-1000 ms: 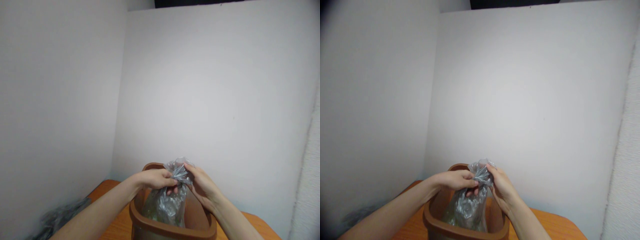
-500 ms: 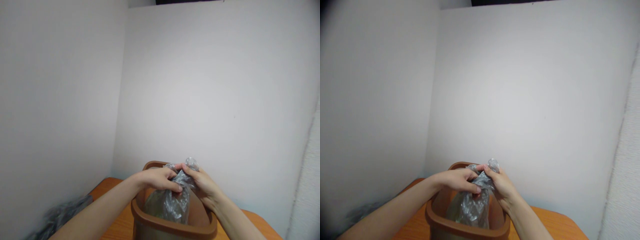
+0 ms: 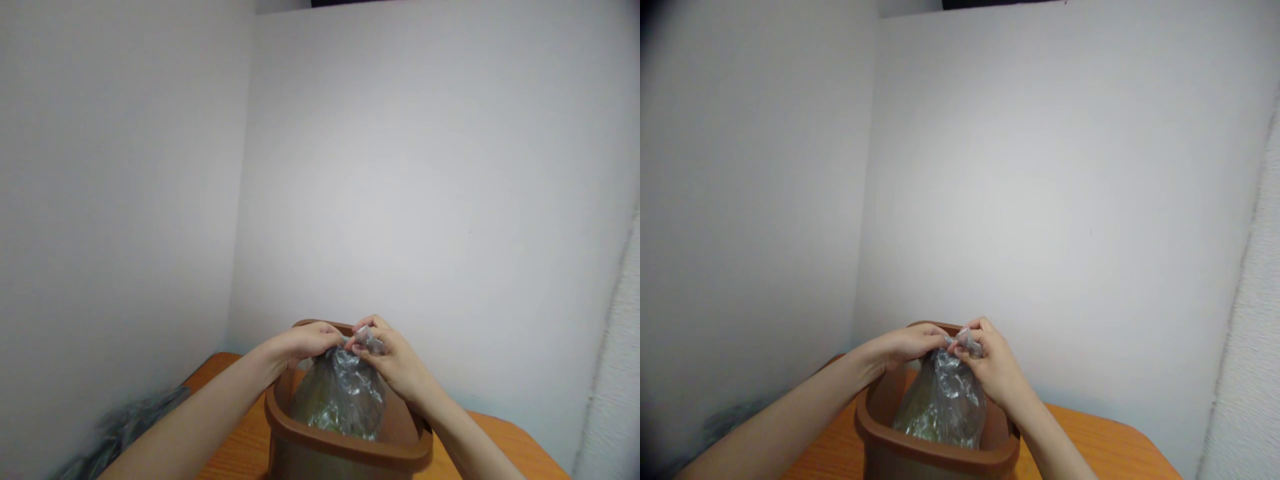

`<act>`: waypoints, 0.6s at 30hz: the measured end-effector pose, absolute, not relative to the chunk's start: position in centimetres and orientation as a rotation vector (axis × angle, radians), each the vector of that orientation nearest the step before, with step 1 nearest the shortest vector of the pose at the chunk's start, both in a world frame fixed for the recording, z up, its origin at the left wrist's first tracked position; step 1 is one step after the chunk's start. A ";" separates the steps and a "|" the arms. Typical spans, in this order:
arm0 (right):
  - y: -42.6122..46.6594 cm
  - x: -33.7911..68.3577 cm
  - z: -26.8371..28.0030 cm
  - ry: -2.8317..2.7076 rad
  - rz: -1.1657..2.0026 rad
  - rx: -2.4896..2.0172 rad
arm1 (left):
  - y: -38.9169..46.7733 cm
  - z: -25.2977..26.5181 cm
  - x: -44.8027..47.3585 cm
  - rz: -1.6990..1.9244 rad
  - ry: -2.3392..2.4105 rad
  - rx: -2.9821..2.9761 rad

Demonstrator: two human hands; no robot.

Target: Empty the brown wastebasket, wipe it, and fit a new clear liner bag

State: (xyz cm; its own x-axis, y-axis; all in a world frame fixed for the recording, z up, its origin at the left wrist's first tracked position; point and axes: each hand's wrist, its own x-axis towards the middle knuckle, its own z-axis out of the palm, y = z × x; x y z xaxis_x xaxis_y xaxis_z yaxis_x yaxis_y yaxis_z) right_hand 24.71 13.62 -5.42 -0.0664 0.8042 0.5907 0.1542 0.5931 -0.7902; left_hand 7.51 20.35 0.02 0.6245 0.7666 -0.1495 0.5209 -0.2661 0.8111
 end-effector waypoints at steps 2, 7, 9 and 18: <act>13.6 24.4 -5.4 -1.668 0.473 -0.939 | 20.4 0.1 7.4 0.373 1.051 1.952; 12.9 24.2 -5.2 -1.754 0.280 -1.170 | 19.8 0.7 7.5 0.306 0.996 1.921; 12.6 24.3 -5.1 -1.738 0.245 -1.187 | 19.6 0.9 7.6 0.252 0.920 1.859; 11.7 24.0 -5.1 -1.843 0.163 -0.991 | 20.6 0.2 7.4 0.356 0.917 1.697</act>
State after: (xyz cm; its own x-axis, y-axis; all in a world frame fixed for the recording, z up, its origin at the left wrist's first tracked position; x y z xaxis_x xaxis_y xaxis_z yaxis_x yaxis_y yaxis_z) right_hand 24.00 11.69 -5.09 -0.1685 0.6907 0.7032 0.5564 0.6555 -0.5106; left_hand 7.37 20.60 0.19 0.6526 0.7263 -0.2158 0.3911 -0.0790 0.9169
